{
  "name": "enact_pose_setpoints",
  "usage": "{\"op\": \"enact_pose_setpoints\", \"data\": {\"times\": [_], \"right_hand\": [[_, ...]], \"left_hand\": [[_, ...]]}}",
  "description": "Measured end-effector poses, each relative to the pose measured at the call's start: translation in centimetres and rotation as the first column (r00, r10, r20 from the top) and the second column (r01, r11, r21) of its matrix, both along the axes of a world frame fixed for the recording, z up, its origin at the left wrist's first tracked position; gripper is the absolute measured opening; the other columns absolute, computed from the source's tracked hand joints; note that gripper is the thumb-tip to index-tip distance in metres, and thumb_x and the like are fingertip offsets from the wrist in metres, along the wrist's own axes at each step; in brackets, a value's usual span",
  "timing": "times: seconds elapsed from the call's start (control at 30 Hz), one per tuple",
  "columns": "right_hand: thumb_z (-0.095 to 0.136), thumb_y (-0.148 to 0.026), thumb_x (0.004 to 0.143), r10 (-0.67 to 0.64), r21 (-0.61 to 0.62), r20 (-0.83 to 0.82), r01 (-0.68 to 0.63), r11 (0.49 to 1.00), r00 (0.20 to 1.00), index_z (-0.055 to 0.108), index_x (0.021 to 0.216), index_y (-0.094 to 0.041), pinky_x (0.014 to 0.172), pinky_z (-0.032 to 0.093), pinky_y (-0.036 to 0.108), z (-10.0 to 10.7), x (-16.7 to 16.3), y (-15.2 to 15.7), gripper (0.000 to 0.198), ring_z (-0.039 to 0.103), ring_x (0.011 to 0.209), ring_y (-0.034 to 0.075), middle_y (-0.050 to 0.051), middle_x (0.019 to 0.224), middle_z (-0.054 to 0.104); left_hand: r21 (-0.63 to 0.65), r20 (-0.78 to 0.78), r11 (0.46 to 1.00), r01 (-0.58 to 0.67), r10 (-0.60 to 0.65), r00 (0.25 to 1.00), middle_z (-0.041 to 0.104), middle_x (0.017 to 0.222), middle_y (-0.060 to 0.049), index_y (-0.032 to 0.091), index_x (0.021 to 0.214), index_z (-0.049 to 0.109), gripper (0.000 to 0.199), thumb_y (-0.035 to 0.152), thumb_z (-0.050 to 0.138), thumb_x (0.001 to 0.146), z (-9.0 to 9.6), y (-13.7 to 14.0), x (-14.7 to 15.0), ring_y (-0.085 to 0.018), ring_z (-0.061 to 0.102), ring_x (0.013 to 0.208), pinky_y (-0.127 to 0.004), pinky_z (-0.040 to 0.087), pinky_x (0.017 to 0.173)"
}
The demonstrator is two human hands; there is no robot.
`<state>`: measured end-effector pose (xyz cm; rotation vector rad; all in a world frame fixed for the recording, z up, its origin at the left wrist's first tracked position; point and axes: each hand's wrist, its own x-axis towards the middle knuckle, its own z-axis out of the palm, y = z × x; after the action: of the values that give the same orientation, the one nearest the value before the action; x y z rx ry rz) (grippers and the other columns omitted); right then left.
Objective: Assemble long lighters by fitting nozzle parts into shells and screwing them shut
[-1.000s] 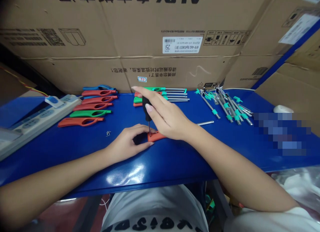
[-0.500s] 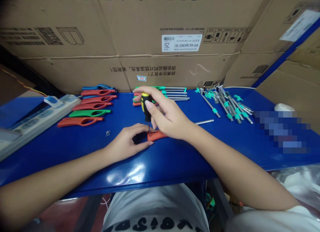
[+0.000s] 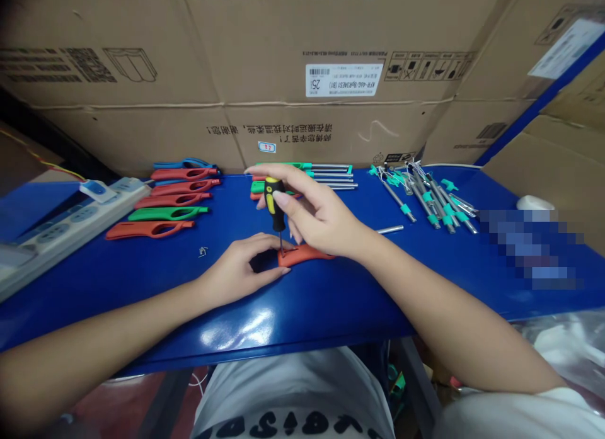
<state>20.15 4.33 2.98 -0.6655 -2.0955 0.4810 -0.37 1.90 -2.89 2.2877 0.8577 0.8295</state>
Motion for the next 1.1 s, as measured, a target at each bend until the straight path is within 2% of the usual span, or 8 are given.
{"op": "enact_pose_setpoints", "data": {"times": [0.13, 0.2, 0.4, 0.63, 0.77, 0.87, 1.03, 1.1], "right_hand": [[0.066, -0.041, 0.094, -0.191, 0.310, -0.014, 0.186, 0.932, 0.981, 0.063, 0.127, -0.023, 0.080, 0.061, 0.032, -0.2, 0.5, 0.3, 0.038, 0.073, 0.094, 0.021, 0.009, 0.123, 0.071], [0.063, -0.039, 0.095, -0.203, 0.409, 0.045, 0.167, 0.897, 0.978, 0.061, 0.132, -0.021, 0.086, 0.061, 0.035, -0.1, 0.7, 0.3, 0.040, 0.071, 0.105, 0.024, 0.010, 0.124, 0.071], [0.035, -0.029, 0.106, -0.095, 0.251, 0.085, 0.071, 0.965, 0.992, 0.049, 0.144, -0.020, 0.094, 0.058, 0.037, 0.3, 0.2, 0.0, 0.042, 0.068, 0.114, 0.021, 0.011, 0.135, 0.065], [0.062, -0.040, 0.096, -0.233, 0.538, 0.165, 0.111, 0.836, 0.958, 0.059, 0.132, -0.017, 0.081, 0.060, 0.033, 0.5, 1.3, 0.1, 0.043, 0.071, 0.101, 0.023, 0.012, 0.117, 0.072], [0.040, -0.025, 0.103, -0.051, 0.379, 0.169, -0.017, 0.925, 0.984, 0.051, 0.142, -0.019, 0.097, 0.056, 0.037, 1.1, 0.9, -0.4, 0.041, 0.061, 0.124, 0.022, 0.010, 0.134, 0.065], [0.044, -0.023, 0.103, -0.010, 0.305, 0.132, -0.031, 0.952, 0.991, 0.053, 0.140, -0.020, 0.098, 0.055, 0.034, 1.0, 0.4, -0.6, 0.038, 0.066, 0.116, 0.019, 0.008, 0.127, 0.069], [0.069, -0.040, 0.091, -0.194, 0.537, 0.083, 0.120, 0.835, 0.978, 0.065, 0.124, -0.020, 0.077, 0.058, 0.030, 0.5, 0.6, -0.4, 0.039, 0.072, 0.089, 0.020, 0.008, 0.108, 0.076], [0.065, -0.040, 0.093, -0.181, 0.557, 0.089, 0.102, 0.824, 0.979, 0.065, 0.124, -0.019, 0.075, 0.058, 0.029, 0.5, 0.6, -0.4, 0.037, 0.072, 0.087, 0.019, 0.007, 0.104, 0.076]], "left_hand": [[-0.002, -0.010, 1.000, -0.003, 0.003, 1.000, 0.074, 0.114, -0.007, 0.019, 0.113, 0.068, 0.028, 0.020, 0.074, 0.085, 0.0, 0.0, 0.0, -0.023, 0.068, 0.108, -0.041, 0.052, 0.099], [0.007, -0.007, 1.000, -0.004, 0.004, 1.000, 0.075, 0.113, -0.007, 0.018, 0.112, 0.069, 0.028, 0.020, 0.074, 0.085, 0.0, 0.0, 0.0, -0.023, 0.068, 0.107, -0.040, 0.052, 0.098], [0.004, -0.014, 1.000, -0.001, 0.001, 1.000, 0.075, 0.111, -0.007, 0.018, 0.112, 0.069, 0.027, 0.019, 0.074, 0.085, 0.1, 0.0, 0.0, -0.023, 0.068, 0.105, -0.039, 0.052, 0.097], [0.031, 0.000, 0.999, -0.012, 0.012, 1.000, 0.075, 0.114, -0.007, 0.018, 0.113, 0.068, 0.028, 0.021, 0.074, 0.086, -0.1, 0.0, -0.1, -0.023, 0.068, 0.108, -0.040, 0.052, 0.099], [0.019, -0.011, 1.000, -0.004, 0.005, 1.000, 0.075, 0.110, -0.006, 0.019, 0.112, 0.069, 0.028, 0.019, 0.074, 0.085, 0.1, 0.0, 0.0, -0.022, 0.069, 0.103, -0.039, 0.053, 0.096], [0.016, -0.015, 1.000, -0.009, 0.009, 1.000, 0.076, 0.110, -0.006, 0.019, 0.112, 0.069, 0.028, 0.019, 0.074, 0.085, 0.1, 0.0, 0.0, -0.023, 0.069, 0.103, -0.039, 0.053, 0.096], [0.038, -0.001, 0.999, -0.003, 0.003, 1.000, 0.075, 0.114, -0.008, 0.018, 0.113, 0.069, 0.029, 0.022, 0.074, 0.085, -0.2, 0.1, -0.1, -0.025, 0.069, 0.108, -0.041, 0.053, 0.098], [0.046, 0.002, 0.999, -0.005, 0.005, 1.000, 0.075, 0.113, -0.008, 0.018, 0.111, 0.069, 0.027, 0.022, 0.074, 0.085, -0.2, 0.1, -0.1, -0.024, 0.069, 0.106, -0.040, 0.054, 0.096]]}}
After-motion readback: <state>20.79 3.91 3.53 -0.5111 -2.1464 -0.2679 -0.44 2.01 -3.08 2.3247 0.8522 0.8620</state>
